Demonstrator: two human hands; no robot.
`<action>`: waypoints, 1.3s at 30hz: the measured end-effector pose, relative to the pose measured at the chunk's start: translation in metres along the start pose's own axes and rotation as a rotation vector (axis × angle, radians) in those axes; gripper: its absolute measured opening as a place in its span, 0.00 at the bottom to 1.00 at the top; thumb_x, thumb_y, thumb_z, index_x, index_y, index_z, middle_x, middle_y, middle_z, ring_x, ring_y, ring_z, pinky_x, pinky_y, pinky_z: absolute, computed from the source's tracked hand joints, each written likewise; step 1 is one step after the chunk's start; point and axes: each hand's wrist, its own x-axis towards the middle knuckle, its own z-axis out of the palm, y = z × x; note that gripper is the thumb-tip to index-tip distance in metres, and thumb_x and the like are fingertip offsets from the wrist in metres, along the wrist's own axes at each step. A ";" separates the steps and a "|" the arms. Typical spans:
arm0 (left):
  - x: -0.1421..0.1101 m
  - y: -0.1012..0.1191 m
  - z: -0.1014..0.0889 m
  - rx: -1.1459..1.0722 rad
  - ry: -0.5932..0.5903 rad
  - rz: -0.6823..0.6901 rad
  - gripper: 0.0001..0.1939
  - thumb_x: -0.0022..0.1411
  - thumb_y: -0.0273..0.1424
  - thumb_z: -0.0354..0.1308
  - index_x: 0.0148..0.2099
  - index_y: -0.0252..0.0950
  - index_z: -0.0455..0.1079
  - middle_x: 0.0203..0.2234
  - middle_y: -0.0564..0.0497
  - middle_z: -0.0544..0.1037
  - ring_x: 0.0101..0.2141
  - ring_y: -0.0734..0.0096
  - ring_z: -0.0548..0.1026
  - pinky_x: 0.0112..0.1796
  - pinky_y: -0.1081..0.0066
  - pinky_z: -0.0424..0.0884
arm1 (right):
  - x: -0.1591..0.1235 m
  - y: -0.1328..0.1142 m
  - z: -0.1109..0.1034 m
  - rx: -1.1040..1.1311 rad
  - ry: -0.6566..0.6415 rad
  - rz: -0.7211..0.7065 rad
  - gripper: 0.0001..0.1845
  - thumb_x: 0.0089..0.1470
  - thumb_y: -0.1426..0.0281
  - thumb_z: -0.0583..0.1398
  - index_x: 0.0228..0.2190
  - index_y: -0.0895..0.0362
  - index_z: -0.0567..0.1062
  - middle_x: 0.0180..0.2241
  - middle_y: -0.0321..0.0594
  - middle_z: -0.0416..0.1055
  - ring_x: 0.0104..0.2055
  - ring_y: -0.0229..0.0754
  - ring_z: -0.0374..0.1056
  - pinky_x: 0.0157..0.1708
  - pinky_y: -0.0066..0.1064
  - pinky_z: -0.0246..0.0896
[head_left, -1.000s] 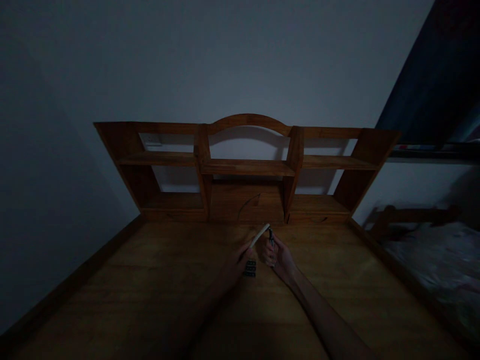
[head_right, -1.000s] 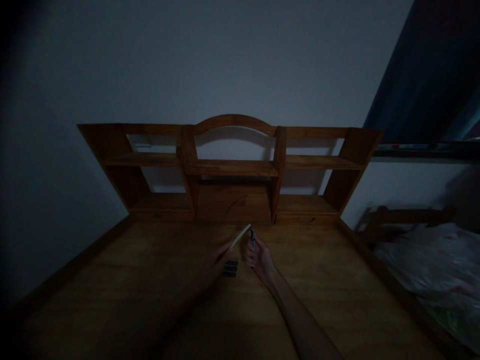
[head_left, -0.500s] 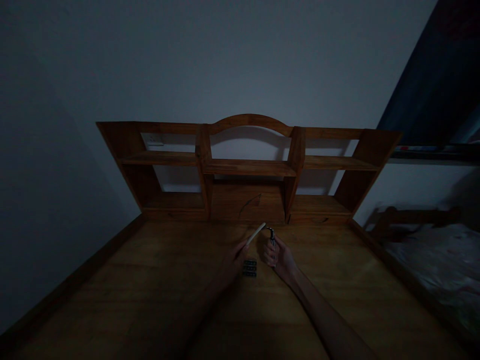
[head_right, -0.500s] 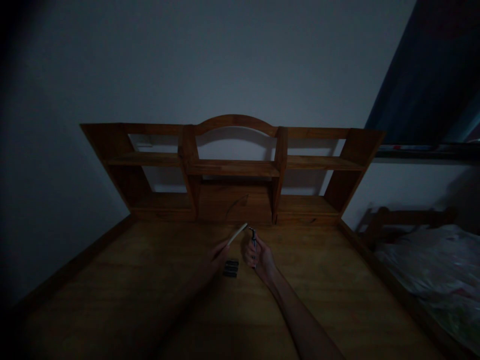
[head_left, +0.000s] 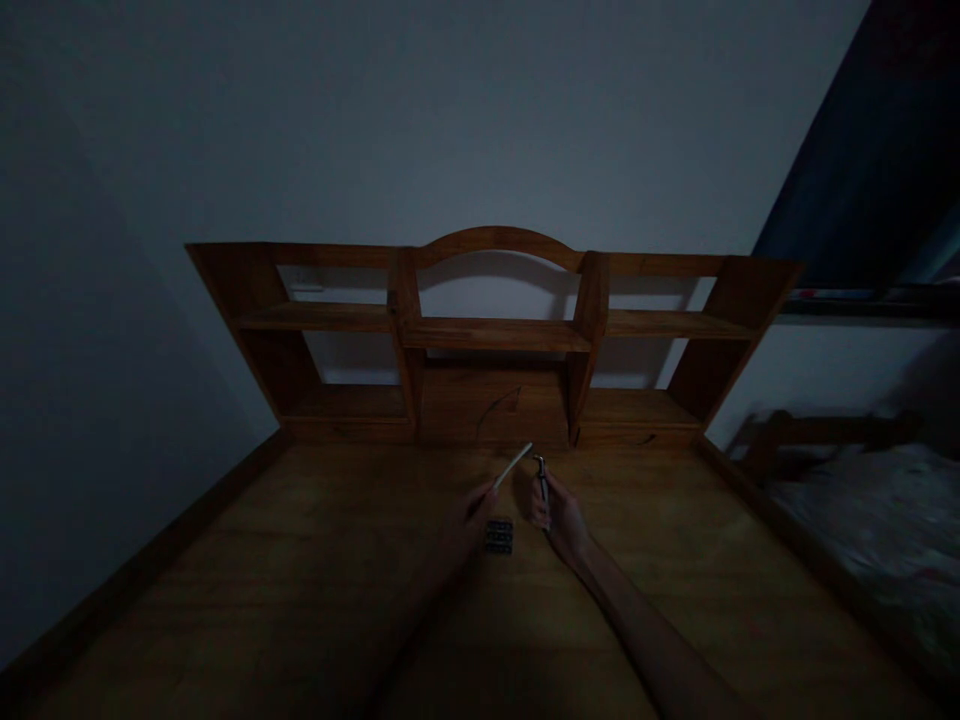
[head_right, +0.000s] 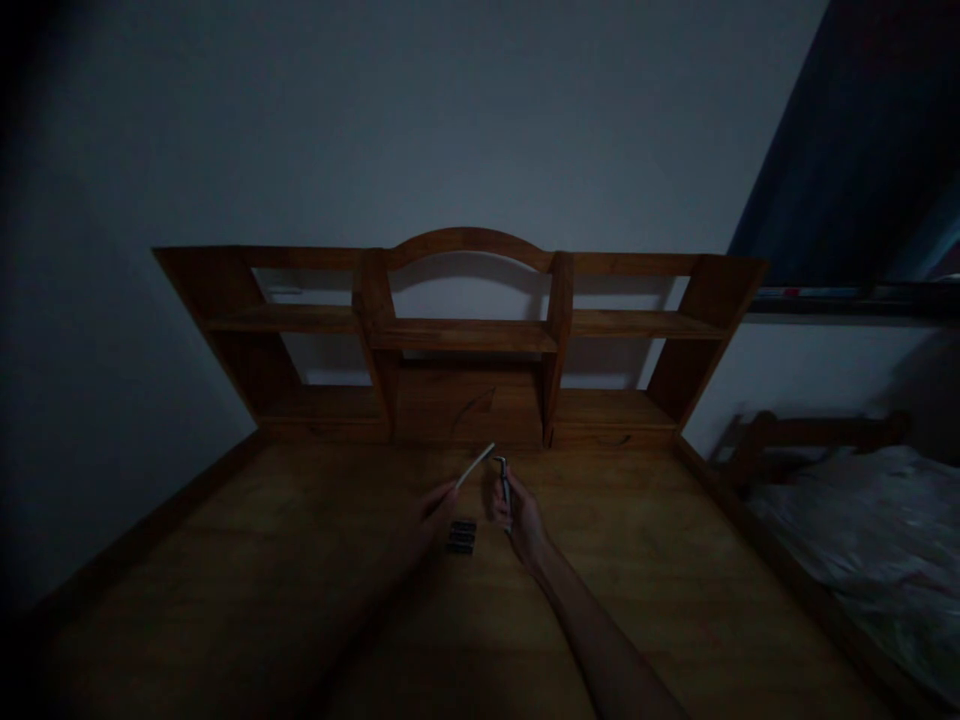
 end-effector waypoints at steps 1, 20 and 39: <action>-0.001 0.001 0.001 -0.046 -0.015 -0.013 0.26 0.61 0.48 0.48 0.51 0.34 0.70 0.43 0.45 0.76 0.44 0.57 0.72 0.46 0.59 0.67 | -0.001 -0.001 0.003 -0.032 0.064 -0.053 0.18 0.52 0.56 0.58 0.23 0.57 0.66 0.16 0.28 0.50 0.15 0.29 0.39 0.13 0.23 0.33; -0.004 0.006 0.002 -0.366 -0.129 -0.297 0.27 0.57 0.46 0.55 0.53 0.34 0.68 0.14 0.60 0.56 0.13 0.85 0.51 0.15 0.80 0.45 | -0.023 -0.013 0.022 -0.896 0.249 -0.469 0.17 0.55 0.58 0.55 0.23 0.57 0.65 0.23 0.33 0.57 0.27 0.37 0.55 0.27 0.26 0.49; -0.003 0.002 0.000 -0.423 -0.190 -0.333 0.27 0.57 0.47 0.54 0.54 0.36 0.67 0.16 0.61 0.48 0.15 0.84 0.46 0.15 0.79 0.42 | -0.024 -0.018 0.020 -0.955 0.280 -0.534 0.16 0.57 0.60 0.54 0.24 0.57 0.65 0.24 0.33 0.56 0.27 0.37 0.54 0.27 0.26 0.48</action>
